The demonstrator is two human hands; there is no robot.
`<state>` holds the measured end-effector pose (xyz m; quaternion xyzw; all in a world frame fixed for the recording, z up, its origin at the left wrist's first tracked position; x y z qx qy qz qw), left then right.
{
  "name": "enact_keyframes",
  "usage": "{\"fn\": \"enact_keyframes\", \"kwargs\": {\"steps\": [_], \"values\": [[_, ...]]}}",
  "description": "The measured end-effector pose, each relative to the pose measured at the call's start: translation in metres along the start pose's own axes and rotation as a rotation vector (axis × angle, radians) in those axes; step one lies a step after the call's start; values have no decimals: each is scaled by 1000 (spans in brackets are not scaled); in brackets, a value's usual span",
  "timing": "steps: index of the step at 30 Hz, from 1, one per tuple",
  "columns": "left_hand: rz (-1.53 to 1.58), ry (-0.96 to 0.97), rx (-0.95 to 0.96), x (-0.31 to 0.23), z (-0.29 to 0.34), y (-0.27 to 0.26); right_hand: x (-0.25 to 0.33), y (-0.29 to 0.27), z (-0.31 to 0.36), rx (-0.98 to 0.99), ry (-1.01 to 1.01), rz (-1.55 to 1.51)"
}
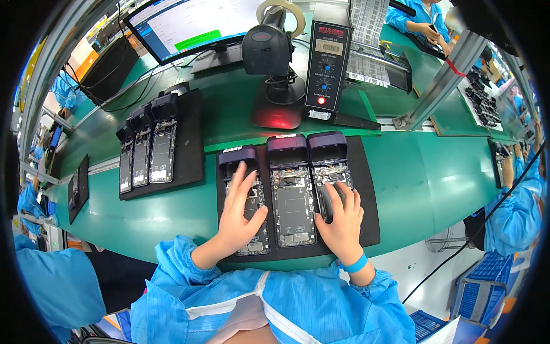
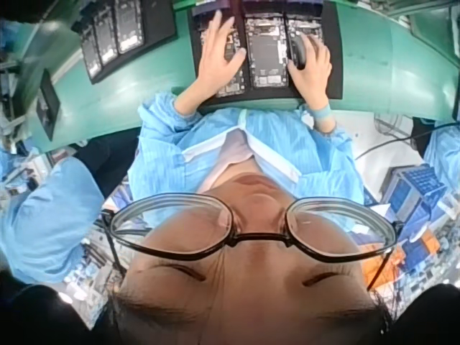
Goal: The person assembles electronic devices at a factory workstation. They pick up a device, scan a barcode, apply a label, and place it into a multi-slot tray. This process is repeated for multiple devices throughout the clip.
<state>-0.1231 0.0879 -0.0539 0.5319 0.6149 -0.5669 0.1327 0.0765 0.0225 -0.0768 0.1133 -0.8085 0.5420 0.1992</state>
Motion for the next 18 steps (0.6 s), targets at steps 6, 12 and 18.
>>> {"fn": "enact_keyframes", "kwargs": {"steps": [6,12,18], "values": [[-137,-129,63,17,23,4,7,3,2,8,-35,3],[-135,47,-61,12,22,-7,13,-14,-2,-41,-10,-99],[1637,-466,398,-19,18,27,66,-47,-20,14,-467,-345]]}}
Point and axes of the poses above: each hand's wrist, its own z-axis away from the middle knuckle, its own y-axis out of the palm, x = y × z, the point moved 3 cm from there along -z, towards the middle knuckle, and after that the axes turned 4 degrees about z, right-handed, at the moved point
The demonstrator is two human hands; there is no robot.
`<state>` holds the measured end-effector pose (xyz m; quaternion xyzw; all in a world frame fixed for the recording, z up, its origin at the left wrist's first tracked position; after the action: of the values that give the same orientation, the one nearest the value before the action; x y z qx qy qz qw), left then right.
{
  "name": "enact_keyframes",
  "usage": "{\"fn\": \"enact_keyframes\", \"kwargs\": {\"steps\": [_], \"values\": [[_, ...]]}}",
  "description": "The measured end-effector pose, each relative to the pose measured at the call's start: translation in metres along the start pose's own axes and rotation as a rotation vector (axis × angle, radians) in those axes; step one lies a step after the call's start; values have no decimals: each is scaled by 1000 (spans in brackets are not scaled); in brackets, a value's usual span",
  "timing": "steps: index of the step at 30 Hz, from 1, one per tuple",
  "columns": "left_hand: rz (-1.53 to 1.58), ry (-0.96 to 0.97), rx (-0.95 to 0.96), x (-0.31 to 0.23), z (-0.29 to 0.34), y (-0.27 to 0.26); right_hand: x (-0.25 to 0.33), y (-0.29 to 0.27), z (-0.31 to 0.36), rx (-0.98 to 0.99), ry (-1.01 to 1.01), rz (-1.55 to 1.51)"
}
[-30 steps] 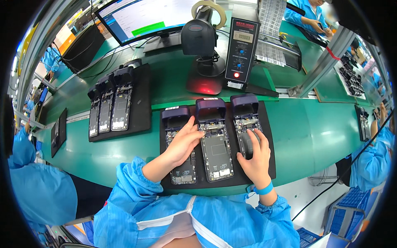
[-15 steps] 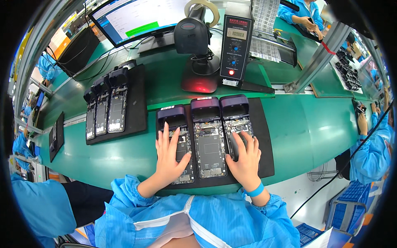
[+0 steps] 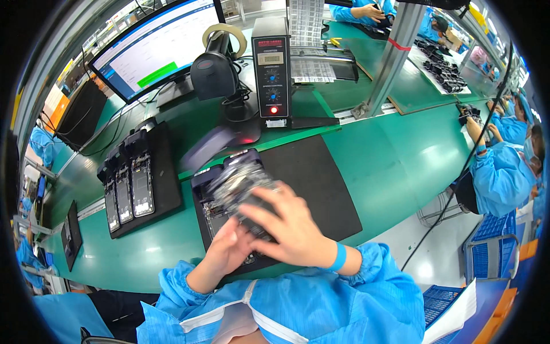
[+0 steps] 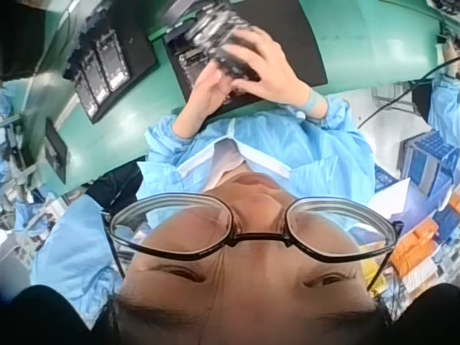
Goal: The person assembles electronic devices at a factory workstation. They pick up a device, scan a barcode, apply a label, and place it into a multi-slot tray. This process is repeated for multiple devices throughout the clip.
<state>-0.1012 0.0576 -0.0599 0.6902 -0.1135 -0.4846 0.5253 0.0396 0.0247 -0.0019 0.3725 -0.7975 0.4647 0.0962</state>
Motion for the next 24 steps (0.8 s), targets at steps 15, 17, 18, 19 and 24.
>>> {"fn": "enact_keyframes", "kwargs": {"steps": [15,17,18,19,24], "values": [[-34,510,-637,-42,58,-53,-241,-66,-90,-709,879,-533],[41,516,-666,-44,68,-67,-228,-61,-93,-798,865,-565],[78,515,-681,-45,73,-71,-216,-59,-93,-894,816,-584],[56,537,-695,-46,76,-70,-204,-54,-95,-894,730,-682],[35,501,-669,-57,59,-52,-119,40,-119,-378,663,-831]]}}
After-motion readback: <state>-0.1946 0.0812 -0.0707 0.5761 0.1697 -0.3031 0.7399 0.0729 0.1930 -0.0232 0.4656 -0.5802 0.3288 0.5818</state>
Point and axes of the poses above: each hand's wrist, its own z-axis away from the middle knuckle, its own y-axis out of the palm, x = y × z, the point moved 3 cm from there along -z, towards the middle knuckle, and after that the axes turned 4 degrees about z, right-handed, at the moved point
